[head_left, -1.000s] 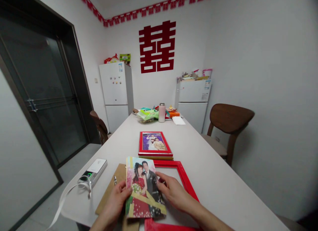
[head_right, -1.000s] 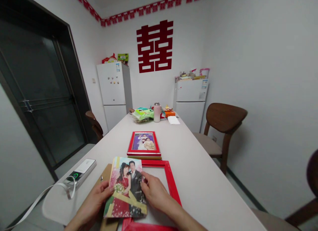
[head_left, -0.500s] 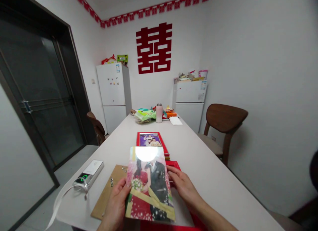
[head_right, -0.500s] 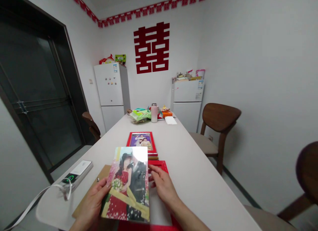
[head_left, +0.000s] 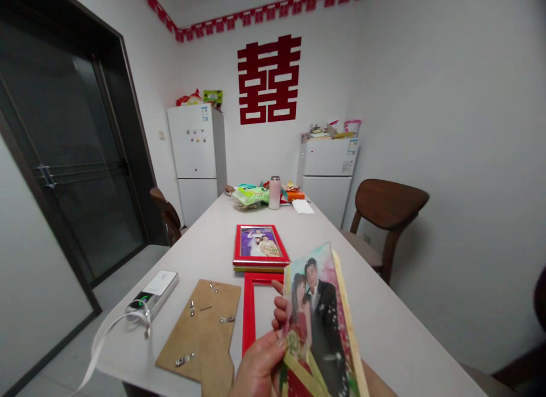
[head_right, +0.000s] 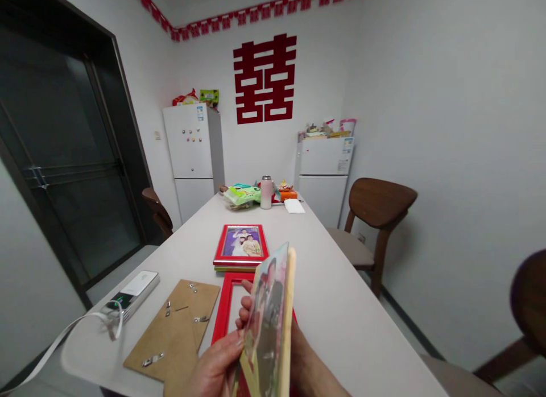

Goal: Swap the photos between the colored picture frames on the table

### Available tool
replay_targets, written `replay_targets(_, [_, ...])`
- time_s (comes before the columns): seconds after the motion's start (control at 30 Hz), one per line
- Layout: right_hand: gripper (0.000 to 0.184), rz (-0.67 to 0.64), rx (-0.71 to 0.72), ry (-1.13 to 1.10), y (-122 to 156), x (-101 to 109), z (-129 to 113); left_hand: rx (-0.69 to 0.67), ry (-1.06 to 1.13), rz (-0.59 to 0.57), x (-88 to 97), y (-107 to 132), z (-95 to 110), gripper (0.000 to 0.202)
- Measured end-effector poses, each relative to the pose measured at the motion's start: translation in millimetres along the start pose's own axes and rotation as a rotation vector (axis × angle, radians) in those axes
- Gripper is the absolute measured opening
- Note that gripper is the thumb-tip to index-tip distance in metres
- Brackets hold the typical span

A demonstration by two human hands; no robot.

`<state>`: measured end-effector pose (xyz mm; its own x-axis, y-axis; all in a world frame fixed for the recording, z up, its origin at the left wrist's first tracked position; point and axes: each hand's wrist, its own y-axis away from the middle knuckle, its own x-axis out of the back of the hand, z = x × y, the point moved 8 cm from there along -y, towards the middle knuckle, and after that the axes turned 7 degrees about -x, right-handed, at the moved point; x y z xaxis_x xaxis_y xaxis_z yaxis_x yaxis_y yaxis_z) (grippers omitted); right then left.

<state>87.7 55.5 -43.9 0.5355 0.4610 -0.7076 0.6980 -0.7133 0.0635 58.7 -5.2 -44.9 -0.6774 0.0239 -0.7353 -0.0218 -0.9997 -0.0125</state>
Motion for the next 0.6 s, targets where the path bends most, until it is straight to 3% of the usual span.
replay_targets(0.1, [0.017, 0.1, -0.016, -0.061, 9, 3, -10, 0.028, -0.135, 0.045, 8.2, 3, 1, 0.029])
replay_targets(0.17, [0.02, 0.174, -0.027, 0.015, 14, 11, -23, -0.024, -0.27, 0.109, 23.0, 5, 15, 0.03])
replay_targets(0.33, [0.039, 0.448, -0.019, 0.296, 16, 59, -51, -0.254, -0.739, 0.223, 59.0, 10, 57, 0.031])
replay_targets(0.47, [0.051, 0.56, -0.041, 0.472, 12, 80, -51, -0.269, -1.146, 0.15, 60.1, 14, 56, 0.037])
replay_targets(0.6, [0.058, 0.507, -0.032, 0.549, 3, 67, -41, -0.307, -1.384, 0.0, 53.0, 16, 43, 0.046])
